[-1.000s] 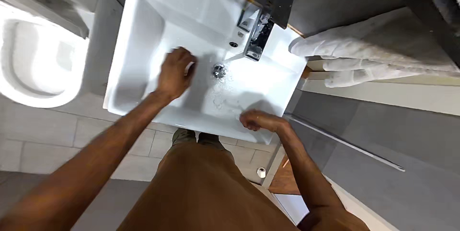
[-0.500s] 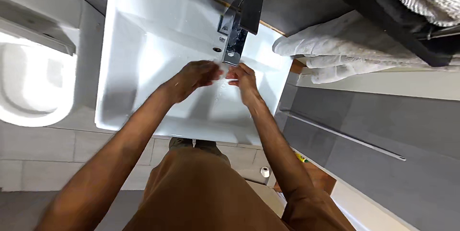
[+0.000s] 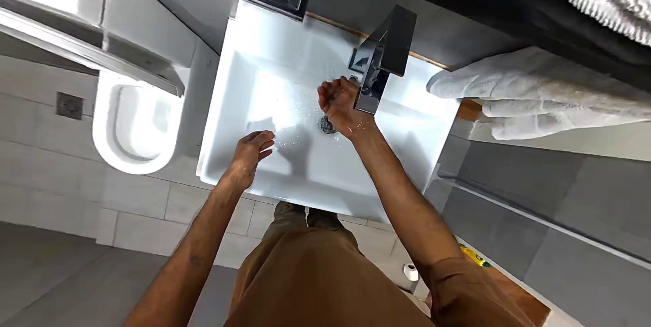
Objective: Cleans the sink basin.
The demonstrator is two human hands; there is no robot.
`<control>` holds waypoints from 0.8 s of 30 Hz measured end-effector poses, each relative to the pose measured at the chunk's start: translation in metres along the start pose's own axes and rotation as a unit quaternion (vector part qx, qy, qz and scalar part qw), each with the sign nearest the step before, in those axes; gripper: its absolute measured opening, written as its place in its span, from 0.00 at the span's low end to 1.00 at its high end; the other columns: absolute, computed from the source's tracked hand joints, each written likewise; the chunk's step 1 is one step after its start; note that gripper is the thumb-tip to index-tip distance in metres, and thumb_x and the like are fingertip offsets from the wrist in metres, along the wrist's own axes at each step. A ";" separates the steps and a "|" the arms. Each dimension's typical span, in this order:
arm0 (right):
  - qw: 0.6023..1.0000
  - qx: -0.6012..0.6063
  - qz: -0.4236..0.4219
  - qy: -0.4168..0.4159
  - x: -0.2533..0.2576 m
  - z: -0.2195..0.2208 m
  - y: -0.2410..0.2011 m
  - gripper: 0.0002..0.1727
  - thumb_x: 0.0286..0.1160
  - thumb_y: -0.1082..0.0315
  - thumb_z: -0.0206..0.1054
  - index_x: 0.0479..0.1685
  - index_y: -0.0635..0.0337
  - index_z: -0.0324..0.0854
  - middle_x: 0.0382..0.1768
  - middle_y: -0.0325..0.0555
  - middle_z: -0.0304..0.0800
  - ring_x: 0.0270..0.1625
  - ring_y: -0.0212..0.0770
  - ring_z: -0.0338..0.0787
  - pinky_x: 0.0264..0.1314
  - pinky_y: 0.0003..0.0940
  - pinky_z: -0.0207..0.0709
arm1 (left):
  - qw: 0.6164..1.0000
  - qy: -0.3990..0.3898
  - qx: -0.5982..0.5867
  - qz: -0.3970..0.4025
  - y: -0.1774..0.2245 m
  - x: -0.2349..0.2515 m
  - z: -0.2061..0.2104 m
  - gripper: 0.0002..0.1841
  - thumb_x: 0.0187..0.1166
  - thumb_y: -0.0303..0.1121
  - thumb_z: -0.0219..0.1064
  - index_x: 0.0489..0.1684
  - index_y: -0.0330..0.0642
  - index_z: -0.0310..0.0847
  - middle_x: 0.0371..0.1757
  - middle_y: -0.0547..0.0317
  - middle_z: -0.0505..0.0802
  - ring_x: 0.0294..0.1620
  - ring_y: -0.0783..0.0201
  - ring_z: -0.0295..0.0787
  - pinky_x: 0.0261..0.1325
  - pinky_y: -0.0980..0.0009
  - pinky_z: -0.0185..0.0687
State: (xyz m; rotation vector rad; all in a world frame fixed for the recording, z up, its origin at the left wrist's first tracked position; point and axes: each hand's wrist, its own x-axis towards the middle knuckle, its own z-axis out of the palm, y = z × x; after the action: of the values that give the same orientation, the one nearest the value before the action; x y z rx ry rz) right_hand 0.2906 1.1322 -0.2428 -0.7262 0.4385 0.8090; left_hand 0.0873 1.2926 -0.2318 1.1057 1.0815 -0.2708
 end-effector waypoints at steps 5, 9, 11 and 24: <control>0.980 -0.056 0.075 -0.178 -0.030 -0.039 -0.025 0.22 0.91 0.52 0.38 0.39 0.47 0.78 0.30 0.35 0.83 0.29 0.31 0.80 0.29 0.25 0.75 | 0.983 -0.177 -0.035 -0.032 0.026 0.053 0.062 0.24 0.96 0.46 0.45 0.71 0.37 0.76 0.62 0.55 0.92 0.61 0.62 0.90 0.67 0.63 0.84; 0.850 -0.448 0.217 -0.172 -0.105 -0.089 -0.054 0.21 0.88 0.54 0.48 0.28 0.50 0.79 0.22 0.30 0.79 0.21 0.25 0.75 0.21 0.22 0.67 | 0.937 -0.347 -0.044 -0.026 0.052 0.085 0.151 0.23 0.96 0.44 0.42 0.68 0.37 0.78 0.54 0.54 0.94 0.50 0.64 0.93 0.57 0.67 0.88; 0.718 -0.610 0.301 -0.150 -0.129 -0.125 -0.065 0.21 0.89 0.55 0.51 0.31 0.56 0.82 0.22 0.34 0.81 0.22 0.29 0.77 0.25 0.28 0.71 | 0.890 -0.451 -0.063 -0.013 0.062 0.095 0.183 0.26 0.97 0.46 0.38 0.65 0.35 0.78 0.54 0.51 0.94 0.55 0.59 0.94 0.62 0.64 0.89; 0.886 -0.458 -0.062 0.037 -0.041 -0.060 -0.042 0.19 0.93 0.64 0.50 0.61 0.68 0.82 0.50 0.50 0.92 0.49 0.38 0.92 0.52 0.37 0.88 | 0.923 -0.365 -0.056 0.109 0.043 0.022 0.082 0.23 0.92 0.41 0.49 0.81 0.45 0.70 0.80 0.54 0.81 0.77 0.56 0.81 0.78 0.59 0.79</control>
State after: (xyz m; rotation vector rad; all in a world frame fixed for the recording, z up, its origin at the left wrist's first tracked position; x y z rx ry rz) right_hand 0.2926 1.0482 -0.2414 -1.6530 0.0422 0.8551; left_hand 0.1733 1.2524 -0.2215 0.8954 0.3013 -0.3967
